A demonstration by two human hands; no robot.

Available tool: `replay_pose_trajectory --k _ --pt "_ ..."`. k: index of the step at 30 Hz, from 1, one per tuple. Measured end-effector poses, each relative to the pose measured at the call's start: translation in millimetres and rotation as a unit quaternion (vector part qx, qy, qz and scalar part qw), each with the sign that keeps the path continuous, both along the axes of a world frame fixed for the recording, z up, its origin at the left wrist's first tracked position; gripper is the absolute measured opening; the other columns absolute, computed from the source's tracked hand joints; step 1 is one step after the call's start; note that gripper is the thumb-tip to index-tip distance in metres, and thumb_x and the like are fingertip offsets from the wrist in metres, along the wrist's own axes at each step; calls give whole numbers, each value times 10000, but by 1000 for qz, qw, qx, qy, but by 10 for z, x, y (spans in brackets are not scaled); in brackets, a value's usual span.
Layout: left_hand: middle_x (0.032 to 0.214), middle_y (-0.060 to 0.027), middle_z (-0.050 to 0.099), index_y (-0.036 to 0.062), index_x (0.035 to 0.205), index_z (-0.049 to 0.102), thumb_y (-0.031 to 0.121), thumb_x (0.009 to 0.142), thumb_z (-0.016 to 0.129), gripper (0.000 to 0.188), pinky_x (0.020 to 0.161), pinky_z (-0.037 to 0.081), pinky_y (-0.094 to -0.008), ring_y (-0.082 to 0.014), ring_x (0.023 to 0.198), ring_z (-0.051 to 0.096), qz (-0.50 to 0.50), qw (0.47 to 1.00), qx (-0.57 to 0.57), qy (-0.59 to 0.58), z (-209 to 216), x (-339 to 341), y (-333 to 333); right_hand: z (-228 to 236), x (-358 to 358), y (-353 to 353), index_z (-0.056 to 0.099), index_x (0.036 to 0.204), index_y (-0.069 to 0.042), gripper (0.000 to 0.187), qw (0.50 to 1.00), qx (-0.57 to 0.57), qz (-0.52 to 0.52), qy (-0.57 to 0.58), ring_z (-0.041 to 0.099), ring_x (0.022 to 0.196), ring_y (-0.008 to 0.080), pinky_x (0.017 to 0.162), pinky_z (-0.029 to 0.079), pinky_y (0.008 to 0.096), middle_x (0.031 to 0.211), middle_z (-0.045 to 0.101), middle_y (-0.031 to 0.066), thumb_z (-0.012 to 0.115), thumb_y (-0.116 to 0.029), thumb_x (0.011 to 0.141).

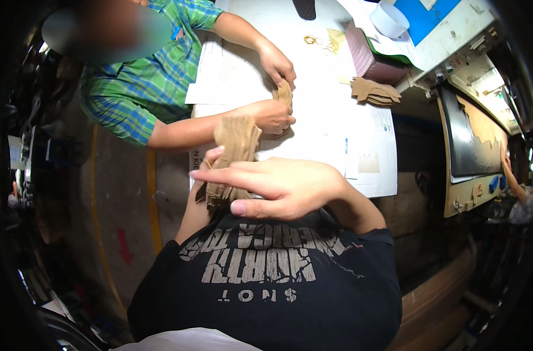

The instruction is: The person handles small cardboard pieces, places them into a plastic bag, and writes on a piece of paper. They also interact with another person at a table, exchanging items and writing notes.

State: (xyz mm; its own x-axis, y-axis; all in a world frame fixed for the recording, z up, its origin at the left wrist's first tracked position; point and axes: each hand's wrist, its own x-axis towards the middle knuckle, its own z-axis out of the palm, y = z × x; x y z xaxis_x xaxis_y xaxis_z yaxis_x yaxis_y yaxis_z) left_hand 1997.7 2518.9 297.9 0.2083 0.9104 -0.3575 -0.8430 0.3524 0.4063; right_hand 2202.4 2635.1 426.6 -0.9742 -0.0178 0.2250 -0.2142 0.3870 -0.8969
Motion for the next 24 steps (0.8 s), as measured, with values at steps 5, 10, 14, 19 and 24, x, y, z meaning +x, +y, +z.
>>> replay_pose_trajectory --k 5,10,14,19,24 --pt "1492 -55 557 86 1565 387 463 967 595 737 783 581 -422 -276 931 616 93 945 201 -242 -236 -94 105 -26 662 335 289 1595 -68 672 936 -345 -70 -20 549 578 160 552 443 307 706 568 69 361 -513 1096" --pt "1467 12 576 184 1588 374 457 959 659 743 718 588 -404 -279 878 621 114 882 323 -322 -141 -14 141 -822 712 524 264 1600 -92 657 579 -758 -141 264 362 502 119 435 375 254 942 567 115 316 -505 1091" --pt "1417 -33 604 171 1565 394 421 967 662 702 751 598 -419 -303 923 639 -197 825 436 -302 -72 -90 508 -1041 250 335 111 1663 -252 751 571 -794 -140 153 451 541 153 437 437 256 1516 373 355 303 -643 1051" --pt "1384 -43 622 142 1520 437 352 959 670 643 779 592 -401 -281 949 645 -190 862 379 -277 -18 -57 433 -834 27 292 -221 1617 -361 898 656 -745 -48 112 659 567 238 443 560 309 1530 294 442 240 -798 983" --pt "1351 -53 639 113 1475 480 283 952 679 585 808 586 -383 -259 975 651 -136 914 309 -227 -27 -155 265 -634 133 218 -255 1599 -357 938 761 -616 -96 178 676 553 248 465 630 345 1518 251 468 263 -813 964"
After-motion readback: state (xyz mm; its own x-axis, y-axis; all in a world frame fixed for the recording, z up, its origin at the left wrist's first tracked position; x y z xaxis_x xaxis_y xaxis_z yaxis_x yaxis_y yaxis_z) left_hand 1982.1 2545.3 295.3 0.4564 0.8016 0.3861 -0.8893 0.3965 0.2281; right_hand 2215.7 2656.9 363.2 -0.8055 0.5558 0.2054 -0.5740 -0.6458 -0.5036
